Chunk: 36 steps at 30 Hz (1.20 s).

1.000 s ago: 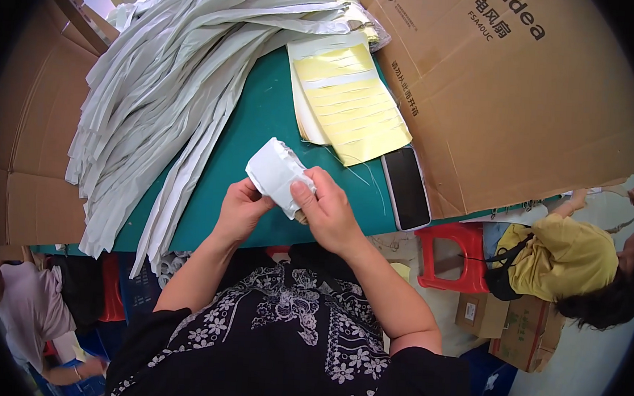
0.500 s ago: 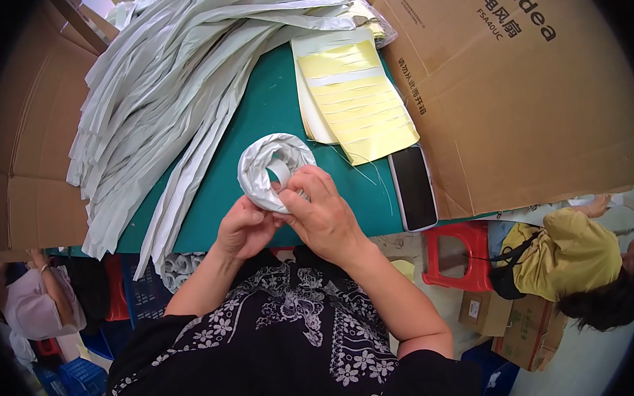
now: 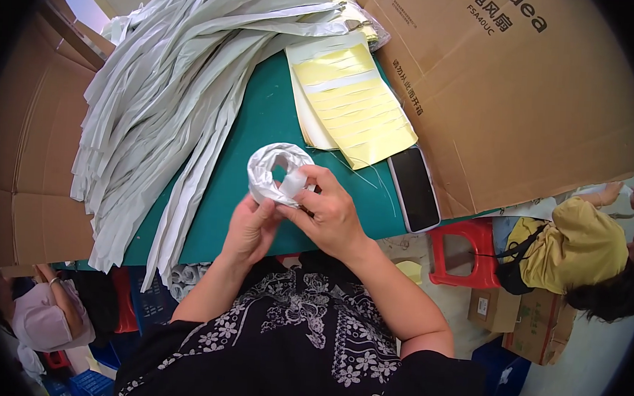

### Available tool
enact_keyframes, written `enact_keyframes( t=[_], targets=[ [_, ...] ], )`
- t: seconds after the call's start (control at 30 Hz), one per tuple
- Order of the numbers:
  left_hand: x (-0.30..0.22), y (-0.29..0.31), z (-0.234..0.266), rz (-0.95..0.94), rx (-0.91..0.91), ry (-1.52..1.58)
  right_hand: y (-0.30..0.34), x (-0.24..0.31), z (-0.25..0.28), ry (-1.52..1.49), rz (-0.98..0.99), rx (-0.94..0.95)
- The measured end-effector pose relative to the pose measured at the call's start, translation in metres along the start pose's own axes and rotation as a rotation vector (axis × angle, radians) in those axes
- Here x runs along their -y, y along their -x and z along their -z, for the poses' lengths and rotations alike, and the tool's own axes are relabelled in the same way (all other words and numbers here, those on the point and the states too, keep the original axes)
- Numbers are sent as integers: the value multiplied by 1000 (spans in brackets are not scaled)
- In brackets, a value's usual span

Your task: Folding and rolling long white fabric straps into bundles at a manufacturing workbench.

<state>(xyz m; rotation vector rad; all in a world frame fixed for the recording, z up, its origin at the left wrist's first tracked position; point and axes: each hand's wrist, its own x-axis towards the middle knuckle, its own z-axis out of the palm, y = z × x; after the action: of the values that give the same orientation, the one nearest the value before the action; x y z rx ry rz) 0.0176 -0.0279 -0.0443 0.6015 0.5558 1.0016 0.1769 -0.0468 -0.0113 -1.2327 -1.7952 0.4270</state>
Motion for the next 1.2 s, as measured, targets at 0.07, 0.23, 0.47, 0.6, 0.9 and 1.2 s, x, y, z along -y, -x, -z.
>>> enact_keyframes(
  t=[0.07,0.23,0.47,0.6,0.9,1.2],
  targets=[
    [-6,1,0,-88,-196,-167,0,0,5,5,-40,47],
    [-64,-7,-4,-689,158,-1575,-5,1,6,15,-14,260],
    [-62,-14,-21,-518,327,-1471,-8,-3,14,-117,-61,314],
    [-46,-13,-18,-595,340,-1477,-11,-11,21,-118,-156,471],
    [-28,-9,9,-902,700,-1228,4,-31,24,-738,-541,1023],
    [-57,-7,0,-902,984,-1401,16,-36,18,-1029,-748,1127]
  ],
)
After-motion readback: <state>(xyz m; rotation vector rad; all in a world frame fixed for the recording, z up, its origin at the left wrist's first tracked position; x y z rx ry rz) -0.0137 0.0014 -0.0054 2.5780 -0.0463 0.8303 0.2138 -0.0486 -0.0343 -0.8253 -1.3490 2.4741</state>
